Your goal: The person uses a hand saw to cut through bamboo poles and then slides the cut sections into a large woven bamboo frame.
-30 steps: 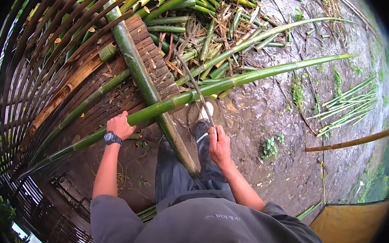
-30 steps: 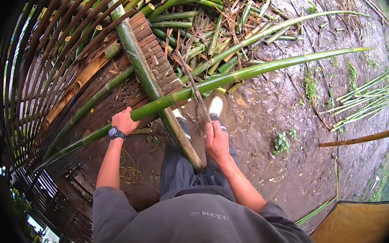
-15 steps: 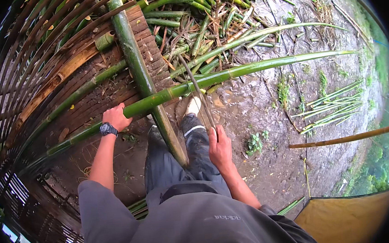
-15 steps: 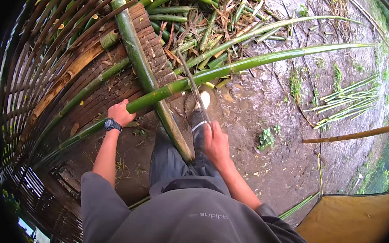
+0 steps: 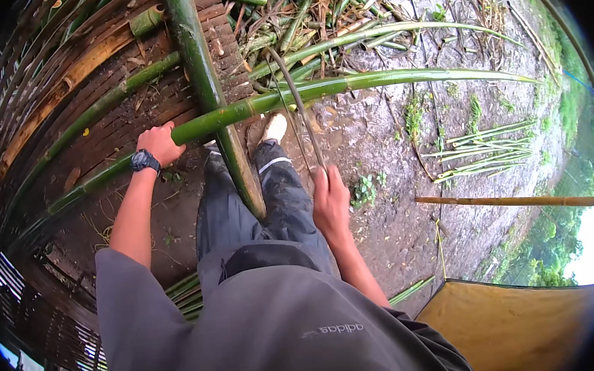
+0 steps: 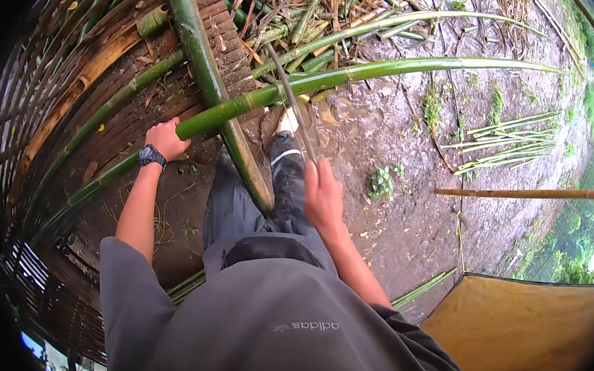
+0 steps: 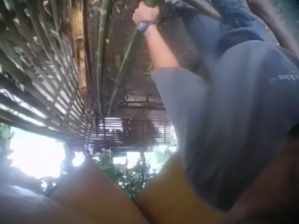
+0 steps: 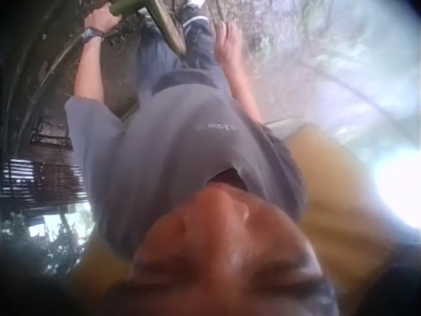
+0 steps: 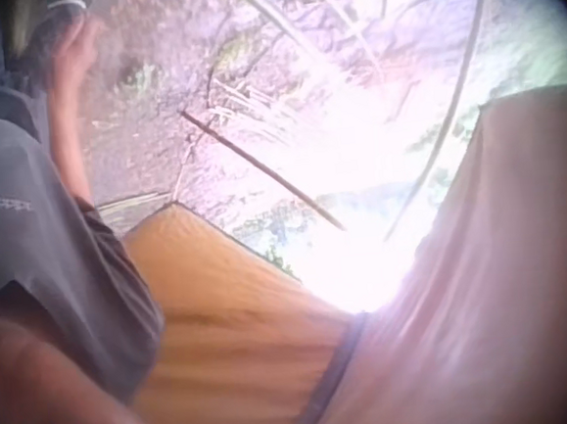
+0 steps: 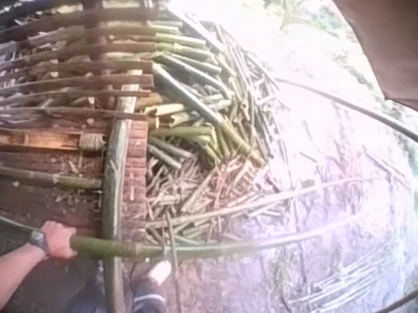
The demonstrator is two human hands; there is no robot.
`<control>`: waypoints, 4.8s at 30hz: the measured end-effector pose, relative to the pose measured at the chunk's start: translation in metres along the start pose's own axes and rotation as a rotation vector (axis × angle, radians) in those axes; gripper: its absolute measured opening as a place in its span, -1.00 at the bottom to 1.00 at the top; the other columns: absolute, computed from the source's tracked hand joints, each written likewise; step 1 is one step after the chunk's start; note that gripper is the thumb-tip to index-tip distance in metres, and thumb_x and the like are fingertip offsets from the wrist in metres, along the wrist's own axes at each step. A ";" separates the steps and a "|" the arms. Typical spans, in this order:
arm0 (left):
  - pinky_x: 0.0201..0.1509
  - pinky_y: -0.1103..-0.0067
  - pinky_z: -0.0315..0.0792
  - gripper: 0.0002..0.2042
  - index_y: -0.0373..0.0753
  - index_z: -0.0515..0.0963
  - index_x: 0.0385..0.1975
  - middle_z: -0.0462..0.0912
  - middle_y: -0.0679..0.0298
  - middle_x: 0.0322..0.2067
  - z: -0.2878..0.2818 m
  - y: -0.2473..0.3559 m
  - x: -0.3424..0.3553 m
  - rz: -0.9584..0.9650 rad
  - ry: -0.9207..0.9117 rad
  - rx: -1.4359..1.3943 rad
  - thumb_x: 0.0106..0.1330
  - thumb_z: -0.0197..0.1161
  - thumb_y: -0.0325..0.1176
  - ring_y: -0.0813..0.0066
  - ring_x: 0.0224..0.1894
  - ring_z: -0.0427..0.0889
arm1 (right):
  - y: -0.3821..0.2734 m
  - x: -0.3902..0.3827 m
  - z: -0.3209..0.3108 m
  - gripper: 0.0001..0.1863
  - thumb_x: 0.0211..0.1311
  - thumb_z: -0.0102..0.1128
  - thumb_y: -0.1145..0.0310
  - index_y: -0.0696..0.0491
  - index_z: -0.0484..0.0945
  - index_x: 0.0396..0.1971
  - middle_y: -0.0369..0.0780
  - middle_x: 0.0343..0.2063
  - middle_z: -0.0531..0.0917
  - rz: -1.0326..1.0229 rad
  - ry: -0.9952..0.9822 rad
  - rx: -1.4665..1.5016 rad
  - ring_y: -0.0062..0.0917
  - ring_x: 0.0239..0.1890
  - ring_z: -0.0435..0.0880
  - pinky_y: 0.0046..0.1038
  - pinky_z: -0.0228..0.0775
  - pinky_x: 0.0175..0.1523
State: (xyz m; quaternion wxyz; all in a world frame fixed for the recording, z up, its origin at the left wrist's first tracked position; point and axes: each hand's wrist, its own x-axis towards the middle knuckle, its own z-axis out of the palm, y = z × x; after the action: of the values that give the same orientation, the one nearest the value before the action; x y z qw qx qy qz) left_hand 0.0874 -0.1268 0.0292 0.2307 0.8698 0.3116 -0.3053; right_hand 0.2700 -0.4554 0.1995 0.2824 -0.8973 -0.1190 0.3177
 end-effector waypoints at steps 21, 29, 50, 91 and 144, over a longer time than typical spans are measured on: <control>0.03 0.14 0.63 -0.53 -0.16 0.67 -0.10 0.77 -0.07 -0.26 -0.007 0.006 0.012 0.071 -0.134 -0.075 0.03 0.39 -0.02 -0.13 -0.16 0.75 | -0.009 0.067 0.021 -0.77 0.57 0.05 0.25 0.11 0.48 -0.23 0.09 -0.56 0.58 -0.101 0.069 -0.076 0.17 -0.47 0.61 -0.01 0.36 -0.41; -0.01 0.21 0.54 -0.44 -0.20 0.54 0.01 0.57 0.24 -0.18 0.025 -0.011 -0.009 0.472 0.488 0.046 -0.01 0.57 -0.18 0.18 0.02 0.57 | -0.038 0.091 0.039 -0.72 0.58 0.04 0.20 0.13 0.45 -0.23 0.17 -0.54 0.58 -0.120 0.041 -0.042 0.24 -0.43 0.57 0.10 0.30 -0.37; -0.19 0.22 0.64 -0.64 -0.12 0.54 -0.32 0.72 0.23 -0.35 0.036 0.012 -0.003 0.065 0.473 0.027 0.01 0.55 -0.12 0.13 -0.27 0.75 | -0.022 -0.012 -0.029 -0.81 0.56 0.05 0.30 0.13 0.47 -0.17 0.12 -0.52 0.56 0.057 -0.062 -0.035 0.15 -0.41 0.62 -0.06 0.40 -0.37; -0.17 0.31 0.66 -0.54 -0.17 0.50 -0.16 0.69 0.25 -0.26 0.006 0.000 0.020 0.259 0.404 0.091 0.01 0.57 -0.17 0.22 -0.15 0.72 | -0.035 0.110 0.048 -0.74 0.60 0.01 0.20 0.10 0.48 -0.17 0.14 -0.48 0.60 -0.228 0.055 -0.028 0.23 -0.40 0.58 0.08 0.31 -0.36; -0.21 0.18 0.66 -0.61 -0.21 0.60 -0.26 0.76 0.02 -0.37 -0.023 0.008 0.032 0.106 0.232 -0.052 0.11 0.42 -0.01 0.02 -0.28 0.78 | -0.051 0.148 0.058 -0.66 0.60 0.02 0.21 0.25 0.54 -0.14 0.07 -0.34 0.65 -0.173 0.037 0.041 -0.06 -0.32 0.62 -0.21 0.46 -0.14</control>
State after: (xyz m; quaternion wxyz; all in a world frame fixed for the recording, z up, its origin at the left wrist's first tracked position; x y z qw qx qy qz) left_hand 0.1212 -0.1060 0.0257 0.2315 0.9081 0.2978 -0.1819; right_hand 0.3451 -0.3307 0.1184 0.3292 -0.8834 -0.1842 0.2780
